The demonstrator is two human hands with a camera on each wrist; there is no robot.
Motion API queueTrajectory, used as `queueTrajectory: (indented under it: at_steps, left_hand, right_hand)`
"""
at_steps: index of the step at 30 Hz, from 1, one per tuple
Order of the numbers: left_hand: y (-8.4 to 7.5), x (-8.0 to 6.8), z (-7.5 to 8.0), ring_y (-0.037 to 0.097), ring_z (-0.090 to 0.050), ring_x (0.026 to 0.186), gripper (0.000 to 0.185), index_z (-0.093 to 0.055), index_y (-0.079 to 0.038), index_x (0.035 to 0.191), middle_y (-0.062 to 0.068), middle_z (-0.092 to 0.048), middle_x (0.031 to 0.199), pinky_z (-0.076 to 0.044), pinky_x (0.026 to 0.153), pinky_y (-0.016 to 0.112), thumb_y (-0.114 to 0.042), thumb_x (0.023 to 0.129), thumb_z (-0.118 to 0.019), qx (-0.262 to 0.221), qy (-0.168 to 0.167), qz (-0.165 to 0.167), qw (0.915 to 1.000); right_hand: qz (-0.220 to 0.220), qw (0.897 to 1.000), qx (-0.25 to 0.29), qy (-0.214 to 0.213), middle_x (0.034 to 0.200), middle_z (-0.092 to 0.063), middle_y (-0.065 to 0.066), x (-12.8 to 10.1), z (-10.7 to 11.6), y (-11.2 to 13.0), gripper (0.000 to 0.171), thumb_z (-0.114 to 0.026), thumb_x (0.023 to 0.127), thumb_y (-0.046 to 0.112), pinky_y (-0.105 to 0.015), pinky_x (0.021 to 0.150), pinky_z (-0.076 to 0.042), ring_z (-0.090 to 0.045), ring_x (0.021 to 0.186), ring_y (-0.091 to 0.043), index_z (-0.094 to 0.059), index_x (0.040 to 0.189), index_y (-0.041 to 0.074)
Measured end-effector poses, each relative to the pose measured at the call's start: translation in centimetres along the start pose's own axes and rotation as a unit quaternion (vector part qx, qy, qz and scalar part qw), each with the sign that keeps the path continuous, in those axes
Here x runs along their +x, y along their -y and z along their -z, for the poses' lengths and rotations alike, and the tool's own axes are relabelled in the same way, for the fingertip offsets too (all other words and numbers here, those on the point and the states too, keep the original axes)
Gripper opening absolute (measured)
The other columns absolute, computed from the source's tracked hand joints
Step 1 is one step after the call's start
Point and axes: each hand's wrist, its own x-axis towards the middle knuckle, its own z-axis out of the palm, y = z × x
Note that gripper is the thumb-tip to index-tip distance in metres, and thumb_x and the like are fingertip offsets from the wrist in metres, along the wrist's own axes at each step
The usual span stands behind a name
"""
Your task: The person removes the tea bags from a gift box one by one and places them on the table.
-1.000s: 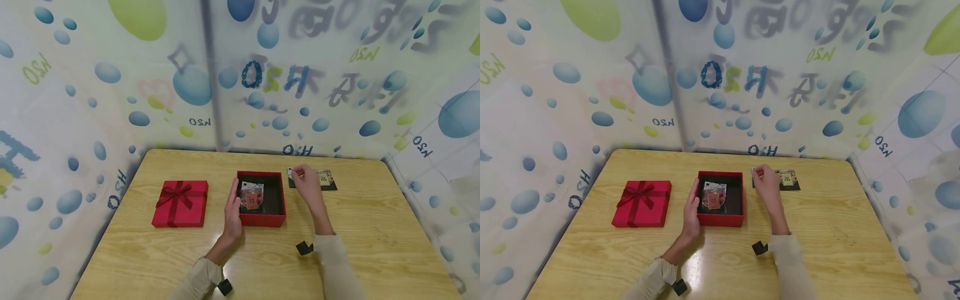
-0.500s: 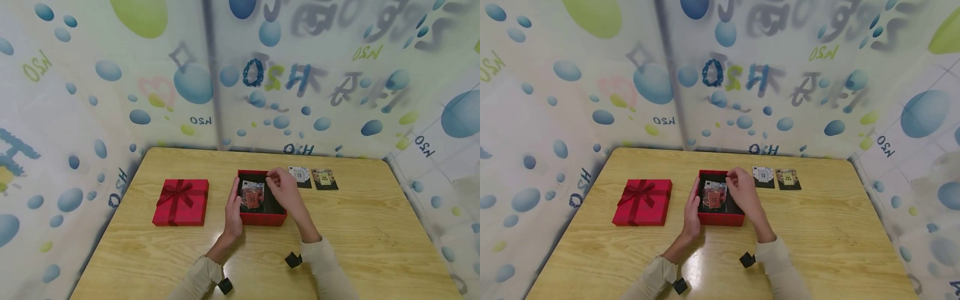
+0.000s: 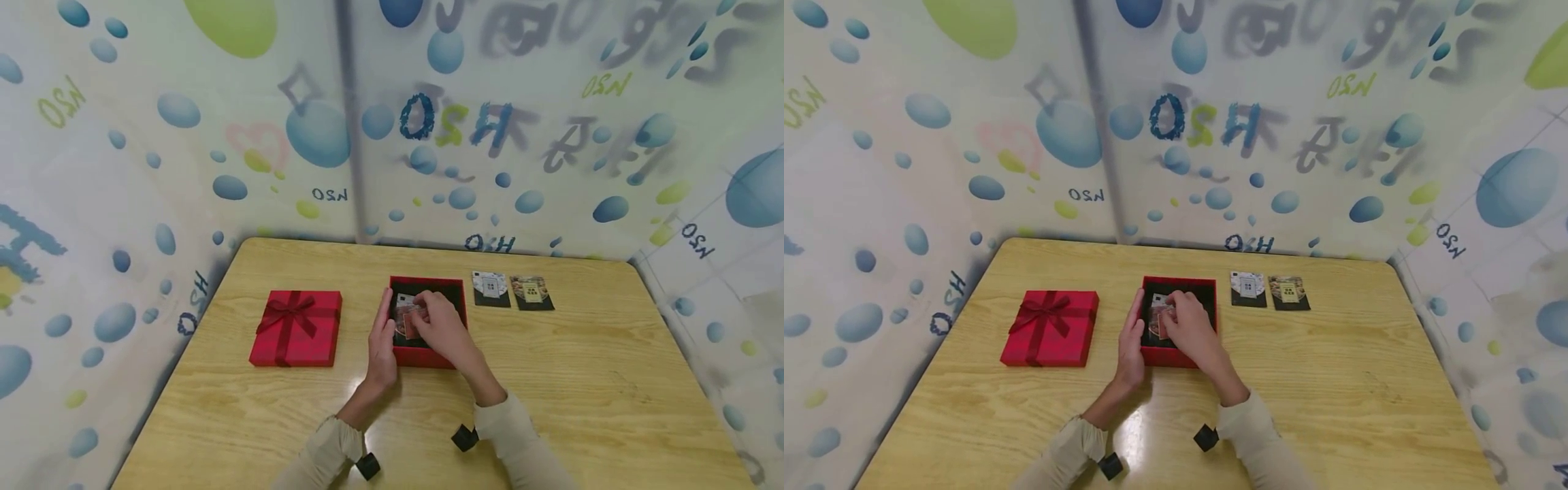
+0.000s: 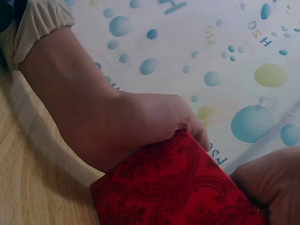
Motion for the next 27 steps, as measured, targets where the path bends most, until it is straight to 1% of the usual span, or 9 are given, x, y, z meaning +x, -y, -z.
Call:
queueTrajectory:
  at_steps: [3,6,9,11,13,17,22,24,27]
  left_hand:
    - [-0.01,0.00,-0.02,0.027,-0.016,0.160,0.056,-0.025,-0.009,0.166,0.010,-0.021,0.173,-0.015,0.125,0.021,-0.008,0.111,-0.023,-0.004,0.002,0.001,1.0000]
    - [-0.14,0.04,0.00,0.027,-0.016,0.160,0.057,-0.025,-0.009,0.167,0.011,-0.020,0.173,-0.015,0.125,0.021,-0.007,0.110,-0.024,-0.010,0.004,0.009,0.9999]
    - [-0.22,0.04,-0.01,0.028,-0.016,0.160,0.058,-0.024,-0.008,0.167,0.012,-0.019,0.173,-0.014,0.125,0.020,-0.005,0.109,-0.024,-0.017,0.005,0.017,0.9997]
    - [-0.26,0.02,-0.02,0.028,-0.015,0.160,0.058,-0.023,-0.007,0.167,0.013,-0.018,0.174,-0.014,0.124,0.019,-0.004,0.108,-0.024,-0.023,0.006,0.020,0.9995]
    - [-0.27,0.03,-0.02,0.029,-0.015,0.160,0.058,-0.023,-0.007,0.167,0.012,-0.018,0.174,-0.014,0.124,0.019,-0.003,0.109,-0.023,-0.025,0.006,0.020,0.9995]
    - [-0.31,0.04,0.01,0.028,-0.016,0.160,0.057,-0.023,-0.007,0.167,0.012,-0.019,0.174,-0.014,0.124,0.019,-0.005,0.109,-0.024,-0.023,0.006,0.015,0.9996]
    - [-0.30,-0.03,-0.01,0.027,-0.016,0.160,0.056,-0.024,-0.009,0.167,0.011,-0.020,0.173,-0.016,0.125,0.020,-0.010,0.111,-0.025,-0.015,0.005,0.008,0.9998]
    - [-0.33,-0.06,-0.04,0.026,-0.017,0.160,0.056,-0.024,-0.008,0.167,0.011,-0.021,0.173,-0.016,0.125,0.020,-0.011,0.111,-0.024,-0.012,0.004,0.005,0.9999]
    - [-0.34,-0.09,-0.07,0.026,-0.017,0.160,0.056,-0.024,-0.008,0.167,0.010,-0.021,0.173,-0.016,0.125,0.020,-0.011,0.111,-0.024,-0.011,0.004,0.006,0.9999]
  right_hand:
    - [-0.021,0.999,-0.032,0.021,0.106,-0.064,-0.017,-0.13,-0.22,-0.07,0.032,-0.067,0.101,0.015,-0.041,0.076,-0.057,-0.060,0.087,-0.024,-0.062,0.127,-0.003]
    - [-0.056,0.997,-0.046,0.041,0.103,-0.065,-0.017,-0.14,-0.34,-0.07,0.047,-0.066,0.102,0.020,-0.039,0.071,-0.054,-0.060,0.082,-0.024,-0.053,0.139,-0.006]
    - [-0.096,0.992,-0.047,0.064,0.092,-0.065,-0.014,0.00,-0.50,-0.12,0.060,-0.066,0.102,0.023,-0.035,0.062,-0.050,-0.060,0.073,-0.023,-0.042,0.148,-0.007]
    - [-0.114,0.990,-0.042,0.076,0.085,-0.063,-0.012,0.10,-0.57,-0.19,0.065,-0.066,0.102,0.023,-0.033,0.056,-0.046,-0.059,0.066,-0.023,-0.037,0.152,-0.007]
    - [-0.125,0.988,-0.035,0.081,0.082,-0.061,-0.010,0.16,-0.58,-0.21,0.066,-0.066,0.102,0.023,-0.031,0.054,-0.044,-0.058,0.063,-0.022,-0.036,0.153,-0.006]
    - [-0.121,0.989,-0.027,0.077,0.089,-0.063,-0.011,0.15,-0.44,-0.13,0.064,-0.067,0.101,0.020,-0.031,0.056,-0.047,-0.059,0.067,-0.022,-0.038,0.151,-0.006]
    - [-0.101,0.993,-0.022,0.064,0.103,-0.065,-0.014,0.10,-0.28,-0.09,0.062,-0.070,0.100,0.020,-0.036,0.069,-0.055,-0.063,0.082,-0.023,-0.041,0.149,-0.006]
    - [-0.096,0.994,-0.021,0.056,0.101,-0.065,-0.013,0.15,-0.27,-0.14,0.062,-0.071,0.099,0.018,-0.036,0.069,-0.054,-0.062,0.082,-0.022,-0.042,0.149,-0.005]
    - [-0.091,0.995,-0.015,0.048,0.090,-0.063,-0.009,0.21,-0.30,-0.23,0.063,-0.070,0.097,0.011,-0.032,0.060,-0.049,-0.059,0.072,-0.019,-0.039,0.151,-0.003]
